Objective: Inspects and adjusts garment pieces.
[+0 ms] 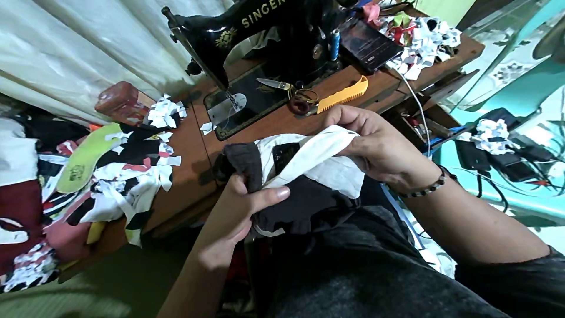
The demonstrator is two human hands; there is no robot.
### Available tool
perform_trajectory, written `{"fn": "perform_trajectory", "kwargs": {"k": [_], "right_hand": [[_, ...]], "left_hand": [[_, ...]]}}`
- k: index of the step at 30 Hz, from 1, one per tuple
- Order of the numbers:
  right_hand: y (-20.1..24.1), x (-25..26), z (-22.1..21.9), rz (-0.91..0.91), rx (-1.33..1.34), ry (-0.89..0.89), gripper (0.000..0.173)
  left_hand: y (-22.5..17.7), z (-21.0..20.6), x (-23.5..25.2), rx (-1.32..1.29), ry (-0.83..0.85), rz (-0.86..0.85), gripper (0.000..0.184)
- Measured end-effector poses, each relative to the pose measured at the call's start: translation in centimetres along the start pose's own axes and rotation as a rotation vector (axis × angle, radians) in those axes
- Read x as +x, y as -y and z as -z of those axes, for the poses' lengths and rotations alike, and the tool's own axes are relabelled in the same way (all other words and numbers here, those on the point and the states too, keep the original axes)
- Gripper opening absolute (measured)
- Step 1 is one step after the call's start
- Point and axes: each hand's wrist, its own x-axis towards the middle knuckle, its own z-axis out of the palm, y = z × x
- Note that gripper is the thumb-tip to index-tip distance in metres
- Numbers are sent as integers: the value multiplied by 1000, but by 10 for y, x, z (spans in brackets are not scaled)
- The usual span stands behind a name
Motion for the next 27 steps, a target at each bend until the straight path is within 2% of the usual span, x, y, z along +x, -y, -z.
{"fn": "perform_trajectory", "kwargs": {"k": [4, 7, 12, 19, 27], "right_hand": [[-4, -3, -3, -39, -10, -48, 11], [-7, -2, -5, -41, -12, -58, 8], [-13, 0, -8, -54, 15, -86, 8], [-18, -1, -9, -25, 47, -70, 7], [-18, -1, -13, -6, 29, -77, 5]], "left_hand": [[10, 2, -2, -197, 86, -67, 39], [17, -2, -2, -294, 101, -128, 35], [25, -4, -3, -369, 99, -164, 32], [40, 7, -5, -461, 366, -254, 38], [47, 12, -3, -503, 454, -275, 37]]}}
